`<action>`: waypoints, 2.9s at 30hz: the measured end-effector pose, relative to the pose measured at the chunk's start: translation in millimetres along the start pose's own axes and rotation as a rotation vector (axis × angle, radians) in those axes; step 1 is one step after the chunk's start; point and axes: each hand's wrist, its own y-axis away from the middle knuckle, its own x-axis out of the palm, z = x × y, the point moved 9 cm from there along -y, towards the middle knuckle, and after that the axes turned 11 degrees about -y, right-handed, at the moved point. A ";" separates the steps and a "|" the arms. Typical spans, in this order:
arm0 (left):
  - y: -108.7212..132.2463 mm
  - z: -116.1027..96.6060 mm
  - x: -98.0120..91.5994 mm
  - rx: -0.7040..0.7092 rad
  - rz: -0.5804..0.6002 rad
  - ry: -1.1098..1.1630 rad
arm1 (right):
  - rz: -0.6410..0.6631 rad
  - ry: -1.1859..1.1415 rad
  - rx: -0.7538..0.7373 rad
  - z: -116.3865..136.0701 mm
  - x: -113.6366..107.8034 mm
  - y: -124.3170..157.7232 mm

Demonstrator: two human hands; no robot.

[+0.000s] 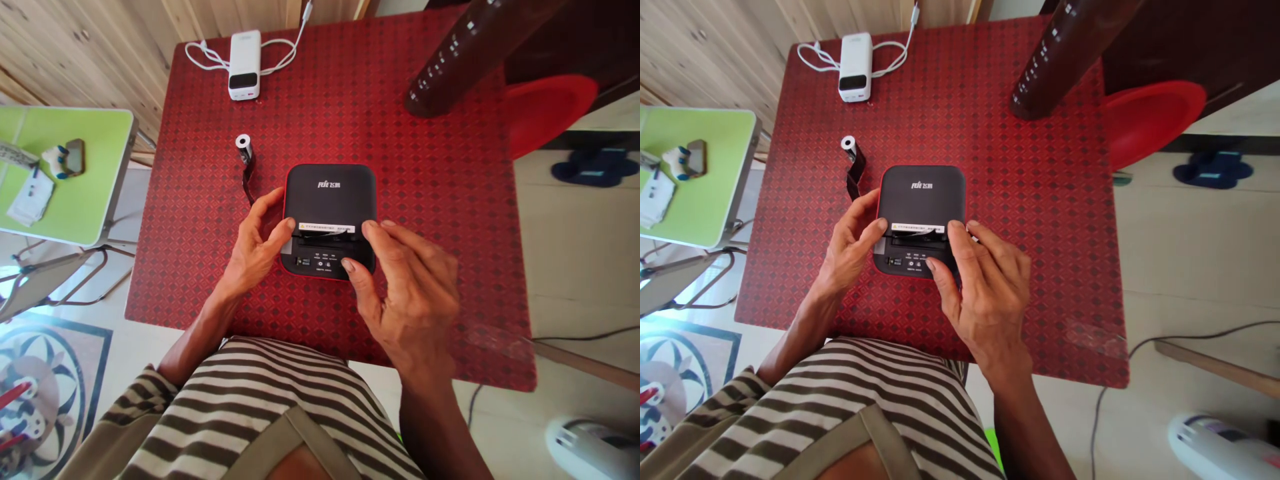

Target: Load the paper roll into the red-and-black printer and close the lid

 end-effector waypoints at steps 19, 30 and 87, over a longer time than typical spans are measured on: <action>31.2 -2.0 0.4 0.018 0.033 0.072 | -0.177 -0.099 0.054 0.7 -6.4 24.0; 29.7 9.4 5.1 -0.078 -0.048 0.190 | -0.268 0.018 0.011 33.3 -3.5 41.8; 35.5 19.5 12.9 0.008 -0.085 0.104 | 0.645 0.135 -0.012 -33.8 92.1 -95.1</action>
